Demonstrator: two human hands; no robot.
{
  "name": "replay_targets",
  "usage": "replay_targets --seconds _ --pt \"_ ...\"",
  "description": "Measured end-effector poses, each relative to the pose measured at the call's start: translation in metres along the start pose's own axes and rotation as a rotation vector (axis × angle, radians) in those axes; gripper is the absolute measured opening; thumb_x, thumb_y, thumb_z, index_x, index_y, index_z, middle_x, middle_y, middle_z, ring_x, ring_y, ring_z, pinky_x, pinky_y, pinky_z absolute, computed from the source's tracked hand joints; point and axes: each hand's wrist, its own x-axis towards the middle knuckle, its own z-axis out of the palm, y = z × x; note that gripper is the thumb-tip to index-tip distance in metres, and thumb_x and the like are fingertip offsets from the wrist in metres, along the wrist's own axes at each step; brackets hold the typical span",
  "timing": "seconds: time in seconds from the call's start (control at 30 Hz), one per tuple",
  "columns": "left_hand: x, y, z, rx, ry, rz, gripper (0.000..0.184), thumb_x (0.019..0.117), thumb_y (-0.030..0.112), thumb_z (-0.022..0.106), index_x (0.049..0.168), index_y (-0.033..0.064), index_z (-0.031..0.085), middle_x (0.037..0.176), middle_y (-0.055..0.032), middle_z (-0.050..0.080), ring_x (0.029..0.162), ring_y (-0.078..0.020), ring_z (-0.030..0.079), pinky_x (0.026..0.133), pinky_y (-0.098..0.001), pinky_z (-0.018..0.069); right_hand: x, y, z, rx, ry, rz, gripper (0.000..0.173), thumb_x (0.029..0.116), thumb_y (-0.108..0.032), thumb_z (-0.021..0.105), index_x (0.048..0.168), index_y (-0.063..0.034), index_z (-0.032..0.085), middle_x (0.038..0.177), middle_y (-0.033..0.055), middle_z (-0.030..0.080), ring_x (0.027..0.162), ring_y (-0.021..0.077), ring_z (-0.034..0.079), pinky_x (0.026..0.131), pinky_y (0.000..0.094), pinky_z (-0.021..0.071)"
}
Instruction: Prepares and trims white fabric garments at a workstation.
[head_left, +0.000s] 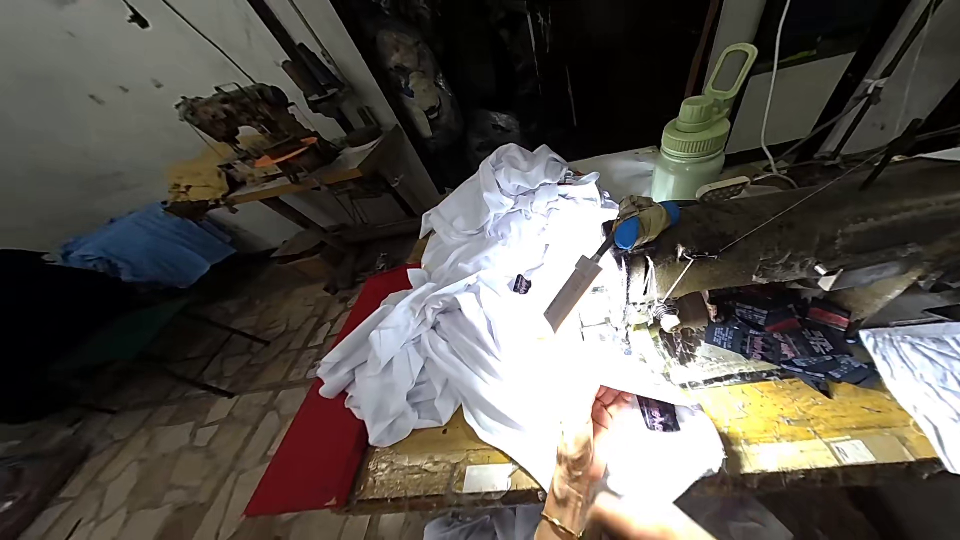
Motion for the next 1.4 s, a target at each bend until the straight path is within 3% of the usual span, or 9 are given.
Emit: replay_targets --seconds 0.03,0.1,0.17,0.23,0.33,0.5,1.17,1.3,1.4 --pt "-0.004 0.002 0.0 -0.015 -0.018 -0.002 0.032 0.1076 0.008 0.034 0.104 -0.0006 0.065 0.094 -0.012 0.074 0.09 -0.0192 0.073 0.09 -0.0329 0.0588 0.005 0.0 -0.007 0.024 0.101 0.089 0.027 0.1044 -0.017 0.053 0.115 0.0042 0.065 0.086 0.0163 0.068 0.073 0.0258 0.068 0.069 0.0451 0.057" --pt "-0.005 0.002 0.002 0.047 0.014 -0.013 0.035 0.1074 0.008 0.033 0.1 0.0019 0.067 0.092 -0.007 0.076 0.089 -0.0132 0.074 0.088 -0.0271 0.0593 0.018 0.007 -0.016 0.044 0.369 0.183 0.028 0.1026 -0.012 0.051 0.121 0.0056 0.062 0.08 0.0095 0.065 0.063 0.0149 0.062 0.059 0.0316 0.0543" --pt "-0.001 0.0 0.001 0.08 0.014 -0.001 0.033 0.106 0.006 0.036 0.096 0.0011 0.067 0.088 -0.0068 0.075 0.084 -0.0117 0.072 0.084 -0.0263 0.059 0.03 0.017 -0.024 -0.003 0.555 0.262 0.032 0.1012 -0.018 0.051 0.122 0.0037 0.062 0.073 0.0015 0.065 0.056 0.0057 0.06 0.054 0.023 0.053" --pt "0.001 -0.002 0.0 0.078 -0.027 0.006 0.033 0.1054 0.006 0.037 0.092 0.002 0.067 0.083 -0.0057 0.073 0.08 -0.0105 0.071 0.082 -0.0254 0.0592 0.039 0.022 -0.032 -0.04 0.622 0.355 0.039 0.1016 -0.025 0.051 0.128 0.0018 0.063 0.074 -0.002 0.065 0.058 0.0034 0.061 0.058 0.0213 0.0537" --pt "0.001 -0.003 0.001 0.105 -0.034 0.032 0.032 0.1047 0.004 0.039 0.091 0.0002 0.068 0.081 -0.0077 0.074 0.077 -0.012 0.072 0.079 -0.0266 0.0602 0.048 0.024 -0.036 -0.104 0.66 0.39 0.04 0.1009 -0.026 0.054 0.128 0.0016 0.064 0.075 0.0004 0.066 0.06 0.0067 0.061 0.061 0.0245 0.0542" --pt "-0.001 -0.003 0.005 0.181 0.013 0.039 0.033 0.1051 0.003 0.039 0.09 -0.0004 0.067 0.079 -0.0086 0.074 0.074 -0.0129 0.073 0.075 -0.0272 0.0609 0.052 0.022 -0.034 -0.201 0.678 0.405 0.033 0.1004 -0.027 0.056 0.109 0.0008 0.071 0.075 0.0043 0.067 0.062 0.0104 0.062 0.064 0.0283 0.0547" --pt "0.0 -0.005 0.002 0.159 -0.003 0.055 0.03 0.1044 0.003 0.042 0.093 -0.0017 0.069 0.083 -0.0094 0.075 0.079 -0.0138 0.073 0.08 -0.0285 0.0604 0.05 0.026 -0.037 -0.122 0.676 0.433 0.032 0.1005 -0.025 0.056 0.116 -0.0004 0.069 0.077 0.0019 0.065 0.06 0.0065 0.06 0.061 0.024 0.0534" --pt "-0.001 -0.005 0.003 0.176 -0.029 0.057 0.031 0.1053 0.004 0.041 0.093 -0.001 0.069 0.084 -0.0091 0.075 0.08 -0.0134 0.073 0.081 -0.0285 0.0604 0.051 0.026 -0.032 -0.223 0.756 0.372 0.031 0.0994 -0.025 0.057 0.11 0.0007 0.072 0.078 0.005 0.067 0.064 0.0082 0.062 0.065 0.0253 0.0543" --pt "-0.001 -0.006 0.003 0.226 -0.043 0.082 0.031 0.1049 0.004 0.043 0.091 0.0004 0.07 0.082 -0.006 0.074 0.079 -0.0105 0.072 0.08 -0.0269 0.0599 0.057 0.027 -0.021 -0.421 0.877 0.255 0.03 0.097 -0.019 0.058 0.108 0.0029 0.074 0.08 0.0105 0.073 0.07 0.0155 0.07 0.07 0.0297 0.0572"
